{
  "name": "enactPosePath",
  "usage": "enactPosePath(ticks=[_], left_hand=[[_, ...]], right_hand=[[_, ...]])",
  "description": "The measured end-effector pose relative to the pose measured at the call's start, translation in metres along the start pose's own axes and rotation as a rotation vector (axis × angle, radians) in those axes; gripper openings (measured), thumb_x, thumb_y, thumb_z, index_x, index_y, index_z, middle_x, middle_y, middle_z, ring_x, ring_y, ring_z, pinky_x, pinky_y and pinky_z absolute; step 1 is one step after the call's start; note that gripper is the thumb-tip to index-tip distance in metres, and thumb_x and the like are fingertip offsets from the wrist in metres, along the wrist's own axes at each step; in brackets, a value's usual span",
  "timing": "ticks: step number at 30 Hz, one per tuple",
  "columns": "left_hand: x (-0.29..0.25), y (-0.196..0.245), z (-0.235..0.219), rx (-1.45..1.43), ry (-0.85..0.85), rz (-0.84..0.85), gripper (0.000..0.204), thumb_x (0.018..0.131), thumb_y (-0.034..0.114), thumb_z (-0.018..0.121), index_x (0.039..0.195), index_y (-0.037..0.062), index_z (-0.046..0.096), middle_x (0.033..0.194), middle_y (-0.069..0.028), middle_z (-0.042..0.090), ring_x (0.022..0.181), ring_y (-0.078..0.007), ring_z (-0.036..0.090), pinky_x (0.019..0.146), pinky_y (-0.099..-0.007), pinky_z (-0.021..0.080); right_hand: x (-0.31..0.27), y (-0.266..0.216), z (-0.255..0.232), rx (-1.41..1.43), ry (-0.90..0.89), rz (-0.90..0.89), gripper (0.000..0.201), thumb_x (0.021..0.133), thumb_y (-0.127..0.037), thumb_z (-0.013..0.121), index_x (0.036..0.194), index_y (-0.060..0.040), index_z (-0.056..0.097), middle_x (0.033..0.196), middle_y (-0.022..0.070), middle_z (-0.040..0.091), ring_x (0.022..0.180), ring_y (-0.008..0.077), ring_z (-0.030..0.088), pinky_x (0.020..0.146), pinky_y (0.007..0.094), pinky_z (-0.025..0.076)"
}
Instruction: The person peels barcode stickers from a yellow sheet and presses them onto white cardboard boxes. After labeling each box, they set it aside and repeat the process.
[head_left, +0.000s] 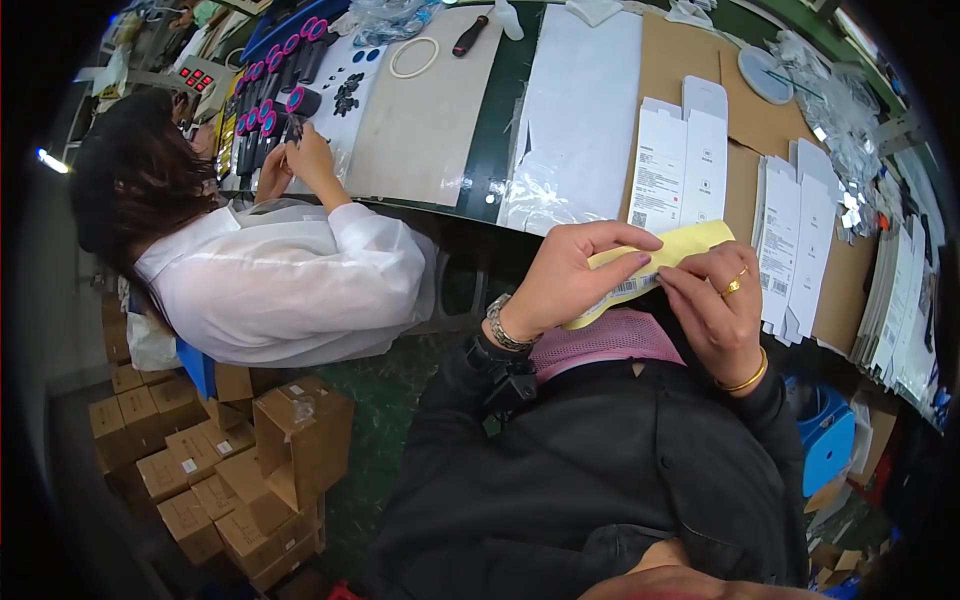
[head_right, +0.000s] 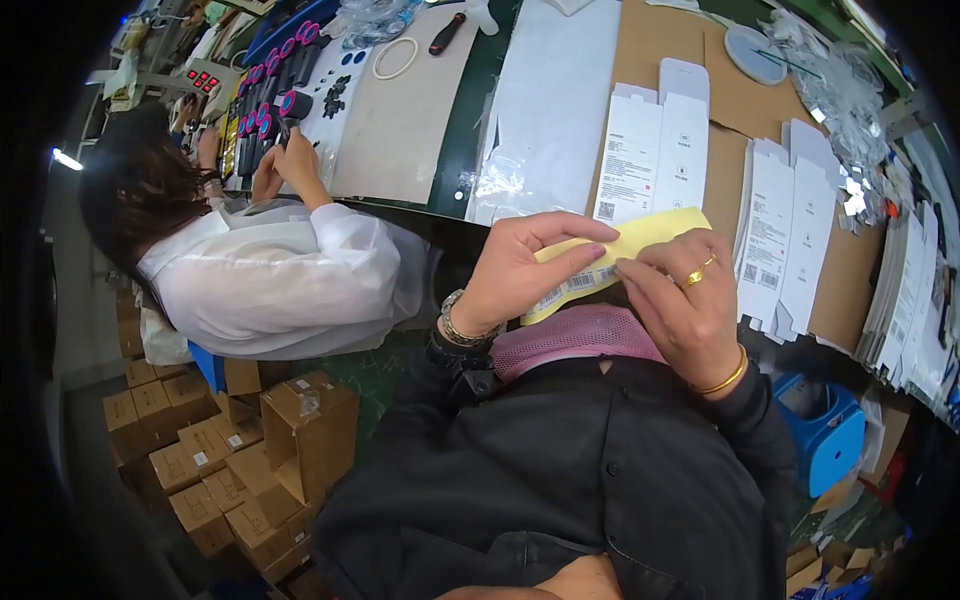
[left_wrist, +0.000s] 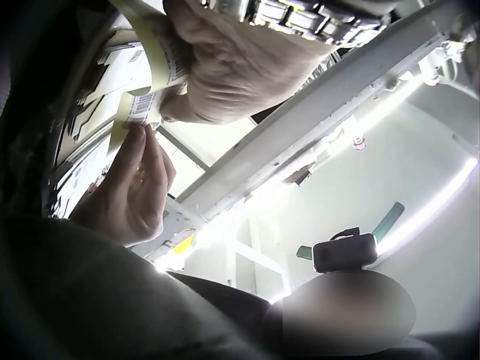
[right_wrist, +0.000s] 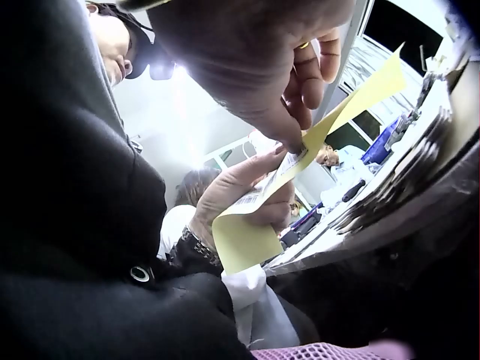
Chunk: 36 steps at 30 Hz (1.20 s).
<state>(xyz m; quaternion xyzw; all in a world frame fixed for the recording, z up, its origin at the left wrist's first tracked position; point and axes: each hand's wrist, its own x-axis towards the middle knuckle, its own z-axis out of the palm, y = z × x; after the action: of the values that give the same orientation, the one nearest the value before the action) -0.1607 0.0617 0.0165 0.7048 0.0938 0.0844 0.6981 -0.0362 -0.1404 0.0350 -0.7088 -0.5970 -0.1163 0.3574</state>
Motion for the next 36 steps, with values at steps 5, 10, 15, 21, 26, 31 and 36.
enactPosePath(ticks=[5, 10, 15, 21, 26, 31, 36], left_hand=[[-0.003, -0.003, 0.002, 0.003, 0.073, -0.013, 0.023, 0.103, 0.006, 0.077, 0.124, -0.003, 0.08, 0.114, -0.0081, 0.083, 0.103, -0.0093, 0.074, 0.092, -0.0267, 0.059], [-0.006, -0.006, -0.011, 0.082, 0.028, -0.095, 0.023, 0.102, 0.008, 0.079, 0.122, -0.0028, 0.081, 0.111, -0.008, 0.084, 0.098, -0.0089, 0.074, 0.087, -0.0265, 0.06], [-0.008, -0.007, -0.021, 0.16, 0.011, 0.018, 0.014, 0.099, 0.008, 0.082, 0.107, -0.0026, 0.084, 0.096, -0.0079, 0.082, 0.086, -0.0107, 0.074, 0.078, -0.026, 0.057], [-0.008, -0.01, -0.03, 0.503, -0.12, 0.25, 0.015, 0.094, 0.011, 0.087, 0.087, -0.0009, 0.081, 0.074, -0.0096, 0.068, 0.064, -0.0199, 0.064, 0.062, -0.0321, 0.048], [-0.005, -0.027, -0.016, 0.713, 0.051, 0.291, 0.022, 0.09, 0.021, 0.089, 0.081, 0.0029, 0.08, 0.069, -0.0074, 0.063, 0.058, -0.0259, 0.062, 0.054, -0.0358, 0.046], [-0.005, -0.021, -0.008, 0.783, 0.108, 0.231, 0.015, 0.09, 0.02, 0.089, 0.091, 0.0064, 0.082, 0.069, -0.0061, 0.065, 0.058, -0.0256, 0.064, 0.054, -0.0351, 0.047], [0.0, -0.03, -0.011, 0.882, 0.033, 0.399, 0.016, 0.09, 0.016, 0.089, 0.103, 0.0087, 0.082, 0.09, -0.0044, 0.075, 0.062, -0.0231, 0.068, 0.055, -0.0344, 0.05]], right_hand=[[0.0, -0.001, 0.002, 0.042, -0.028, -0.011, 0.033, 0.073, 0.006, 0.087, 0.104, -0.0027, 0.079, 0.098, 0.0095, 0.069, 0.09, 0.0325, 0.064, 0.085, 0.0446, 0.05], [-0.003, 0.0, -0.001, 0.244, -0.081, 0.048, 0.03, 0.077, 0.008, 0.086, 0.104, -0.0013, 0.078, 0.099, 0.0111, 0.069, 0.094, 0.0323, 0.065, 0.088, 0.0419, 0.052], [-0.009, 0.001, -0.007, 0.51, -0.095, 0.278, 0.022, 0.085, 0.01, 0.082, 0.104, 0.0011, 0.076, 0.102, 0.011, 0.07, 0.099, 0.0286, 0.066, 0.092, 0.0375, 0.052], [-0.009, 0.031, -0.001, 0.475, 0.133, 0.579, 0.012, 0.095, 0.004, 0.079, 0.106, 0.0039, 0.075, 0.112, 0.0091, 0.072, 0.109, 0.0219, 0.067, 0.098, 0.0334, 0.052], [-0.01, 0.046, 0.009, 0.463, 0.123, 0.649, 0.013, 0.095, -0.003, 0.083, 0.106, 0.0012, 0.078, 0.116, 0.0086, 0.073, 0.113, 0.0207, 0.066, 0.103, 0.0338, 0.05], [-0.01, 0.054, 0.023, 0.434, 0.05, 0.667, 0.013, 0.094, -0.01, 0.086, 0.104, -0.0028, 0.082, 0.12, 0.0072, 0.075, 0.119, 0.0205, 0.064, 0.109, 0.0349, 0.047], [-0.009, 0.061, 0.035, 0.366, 0.023, 0.629, 0.011, 0.092, -0.013, 0.087, 0.1, -0.0058, 0.084, 0.123, 0.0049, 0.076, 0.125, 0.0227, 0.061, 0.111, 0.0367, 0.045]])
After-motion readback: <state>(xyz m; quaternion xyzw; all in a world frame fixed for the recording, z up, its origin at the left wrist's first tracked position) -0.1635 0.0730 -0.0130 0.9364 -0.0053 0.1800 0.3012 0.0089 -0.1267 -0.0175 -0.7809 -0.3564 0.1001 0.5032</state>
